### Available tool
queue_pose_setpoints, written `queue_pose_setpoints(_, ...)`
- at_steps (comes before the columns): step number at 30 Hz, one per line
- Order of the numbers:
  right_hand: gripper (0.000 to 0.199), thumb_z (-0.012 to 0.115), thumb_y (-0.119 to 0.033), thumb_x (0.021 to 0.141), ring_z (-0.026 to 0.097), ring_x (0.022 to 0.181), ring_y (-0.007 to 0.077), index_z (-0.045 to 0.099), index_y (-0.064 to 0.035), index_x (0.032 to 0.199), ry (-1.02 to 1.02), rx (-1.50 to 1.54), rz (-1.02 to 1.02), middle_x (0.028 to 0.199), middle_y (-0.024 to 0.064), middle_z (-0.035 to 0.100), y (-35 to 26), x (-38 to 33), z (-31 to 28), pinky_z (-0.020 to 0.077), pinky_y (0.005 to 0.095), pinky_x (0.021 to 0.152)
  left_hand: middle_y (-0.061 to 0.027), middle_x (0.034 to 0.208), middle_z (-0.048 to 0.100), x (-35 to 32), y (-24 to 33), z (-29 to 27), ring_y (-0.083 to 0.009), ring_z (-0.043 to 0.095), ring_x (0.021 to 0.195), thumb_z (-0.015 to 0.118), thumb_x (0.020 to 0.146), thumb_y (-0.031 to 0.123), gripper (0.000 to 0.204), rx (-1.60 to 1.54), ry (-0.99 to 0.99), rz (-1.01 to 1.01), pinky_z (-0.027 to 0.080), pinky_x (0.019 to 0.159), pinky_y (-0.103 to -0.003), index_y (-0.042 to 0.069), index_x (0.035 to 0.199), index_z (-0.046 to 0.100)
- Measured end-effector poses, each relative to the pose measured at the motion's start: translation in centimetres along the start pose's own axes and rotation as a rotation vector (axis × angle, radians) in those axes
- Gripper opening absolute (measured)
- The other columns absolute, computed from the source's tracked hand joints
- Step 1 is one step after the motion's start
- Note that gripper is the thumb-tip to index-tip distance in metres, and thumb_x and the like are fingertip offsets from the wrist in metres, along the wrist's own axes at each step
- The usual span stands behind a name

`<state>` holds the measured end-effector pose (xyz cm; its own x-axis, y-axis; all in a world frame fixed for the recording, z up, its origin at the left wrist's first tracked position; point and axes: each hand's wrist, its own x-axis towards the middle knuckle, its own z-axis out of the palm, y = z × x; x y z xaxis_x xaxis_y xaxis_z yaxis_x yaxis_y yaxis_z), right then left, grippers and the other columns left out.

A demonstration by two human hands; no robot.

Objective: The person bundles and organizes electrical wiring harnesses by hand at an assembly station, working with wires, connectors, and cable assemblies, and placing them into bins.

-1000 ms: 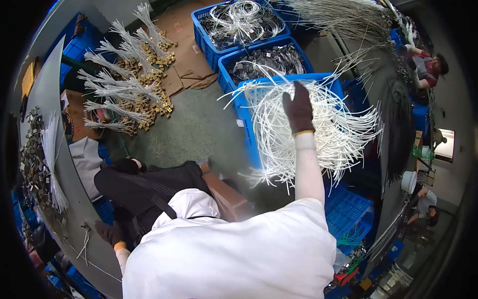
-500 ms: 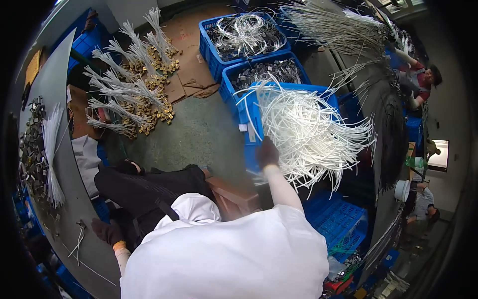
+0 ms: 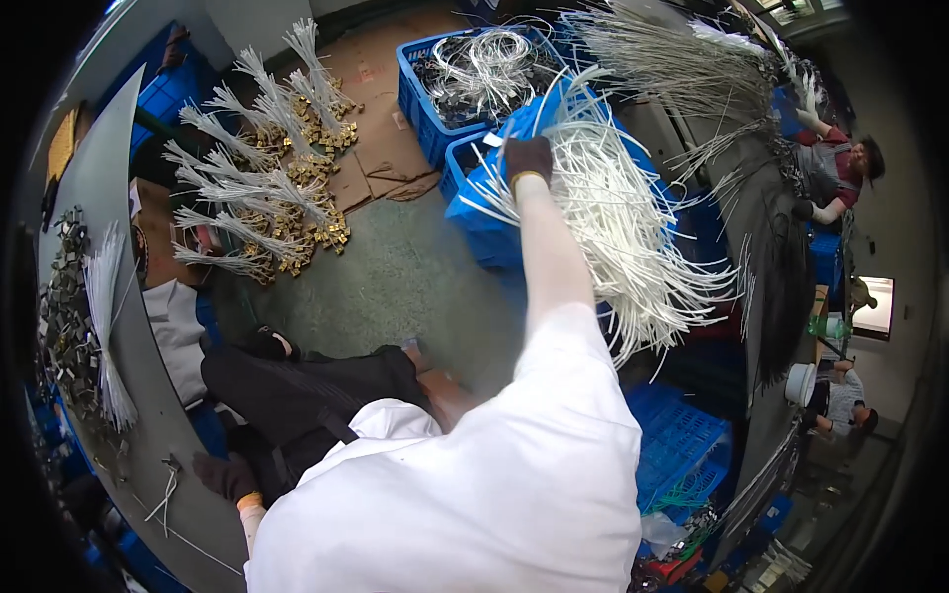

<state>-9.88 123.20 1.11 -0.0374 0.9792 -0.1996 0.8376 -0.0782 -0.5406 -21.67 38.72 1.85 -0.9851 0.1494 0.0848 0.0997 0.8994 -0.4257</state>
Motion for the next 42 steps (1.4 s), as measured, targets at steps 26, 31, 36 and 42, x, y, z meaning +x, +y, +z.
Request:
queue_pose_setpoints(26, 0.041, 0.071, -0.012, 0.095, 0.074, 0.107, 0.0262, 0.063, 0.0056, 0.131, 0.098, 0.215, -0.75, 0.117, 0.0169, 0.073, 15.9, -1.1, -26.1, 0.0589, 0.038, 0.093, -0.0266, 0.154, 0.049, -0.2, -4.6, 8.1, -0.0405, 0.044, 0.145, 0.056, 0.101, 0.045, 0.074, 0.008, 0.102, 0.125, 0.032, 0.125, -0.048, -0.009, 0.15, 0.045)
queue_pose_setpoints(31, 0.026, 0.066, -0.013, 0.093, 0.072, 0.105, 0.0325, 0.073, 0.0006, 0.114, 0.699, -0.225, -0.728, 0.12, 0.0189, 0.073, 23.2, -3.2, -32.3, 0.0579, 0.0409, 0.09, -0.027, 0.152, 0.05, 0.0, -3.3, 5.6, -0.0398, 0.045, 0.144, 0.061, 0.097, 0.048, 0.081, 0.173, 0.032, 0.132, 0.032, 0.124, -0.048, -0.008, 0.152, 0.043)
queue_pose_setpoints(36, 0.031, 0.064, -0.026, 0.096, 0.069, 0.11, 0.0402, 0.072, -0.0059, 0.119, 0.787, -0.457, -0.442, 0.123, 0.0215, 0.071, 28.9, -3.2, -32.4, 0.0555, 0.048, 0.097, -0.0274, 0.153, 0.049, 0.3, -2.6, 4.0, -0.0401, 0.044, 0.146, 0.062, 0.095, 0.048, 0.083, 0.176, -0.045, 0.107, 0.029, 0.126, -0.048, -0.008, 0.153, 0.042)
queue_pose_setpoints(42, 0.039, 0.056, -0.036, 0.102, 0.065, 0.124, 0.0397, 0.067, -0.0102, 0.129, 0.134, -0.714, 0.102, 0.131, 0.0208, 0.069, 33.6, -1.9, -26.7, 0.0512, 0.0553, 0.105, -0.0283, 0.156, 0.047, -0.3, -2.8, 3.2, -0.0417, 0.04, 0.149, 0.063, 0.094, 0.041, 0.08, 0.038, 0.064, 0.157, 0.028, 0.127, -0.049, -0.009, 0.153, 0.042)
